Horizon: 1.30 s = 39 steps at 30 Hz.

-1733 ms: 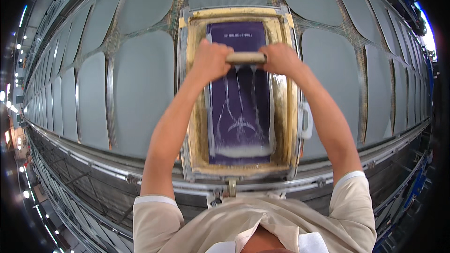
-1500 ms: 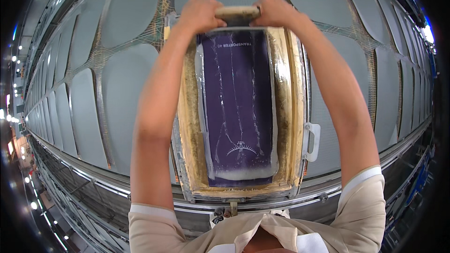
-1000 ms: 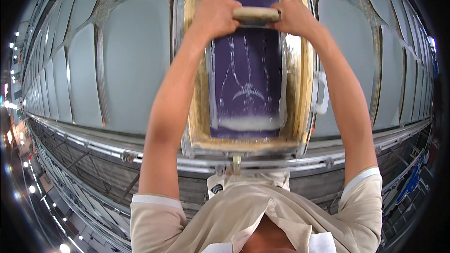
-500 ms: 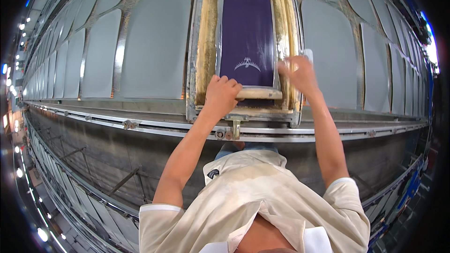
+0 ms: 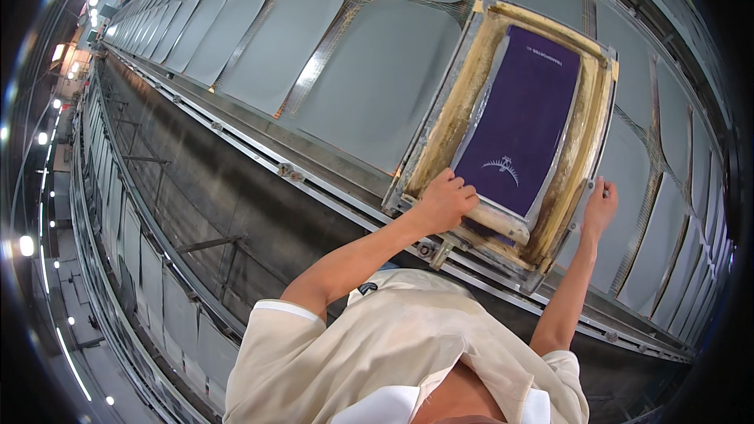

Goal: The person uses a squeegee to spread a purple viscous substance across a screen printing frame. Another person pours a clear liquid onto the screen, and the person continues to spread the mixture with the squeegee.

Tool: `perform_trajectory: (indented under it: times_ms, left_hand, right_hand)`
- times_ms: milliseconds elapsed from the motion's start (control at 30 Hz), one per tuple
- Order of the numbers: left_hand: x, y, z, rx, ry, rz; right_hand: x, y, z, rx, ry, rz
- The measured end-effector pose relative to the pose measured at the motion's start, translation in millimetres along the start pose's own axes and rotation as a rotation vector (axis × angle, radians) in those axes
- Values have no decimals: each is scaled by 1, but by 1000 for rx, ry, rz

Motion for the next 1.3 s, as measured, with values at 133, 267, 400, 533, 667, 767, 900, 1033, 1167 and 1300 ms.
perform_trajectory:
  times_ms: [133,267,400,533,667,767,900,1033,1167,1300]
  left_hand:
    - [-35,70,-17,-34,16,43]
    - [-77,167,-61,-32,-33,51]
    - [-118,233,-132,-33,-95,67]
    - [-128,253,-174,33,-47,146]
    - [-108,257,-194,83,-89,175]
    - [-98,264,-191,86,-99,189]
    - [-94,300,-129,137,-129,174]
    - [-87,361,-26,154,-182,178]
    - [-82,436,84,145,-203,214]
    - [-92,473,183,174,-160,192]
  right_hand:
    - [68,37,-7,-120,-3,169]
    - [183,88,-61,-153,-44,236]
    - [258,145,-122,-75,-23,311]
    - [276,175,-139,33,49,384]
    - [286,172,-139,-15,-68,296]
    - [290,169,-137,86,3,222]
    - [293,165,-132,101,63,101]
    - [294,140,-133,-104,5,-44]
    - [257,215,-104,85,458,-395]
    - [284,250,-29,-467,265,-155]
Point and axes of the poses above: each hand's wrist, its own z-axis towards the middle knuckle, its own x-axis out of the palm, y = z × x, the point moved 1 cm from there along z, towards the middle knuckle, and after that the axes turned 1 degree about z, right-handed, at the moved point
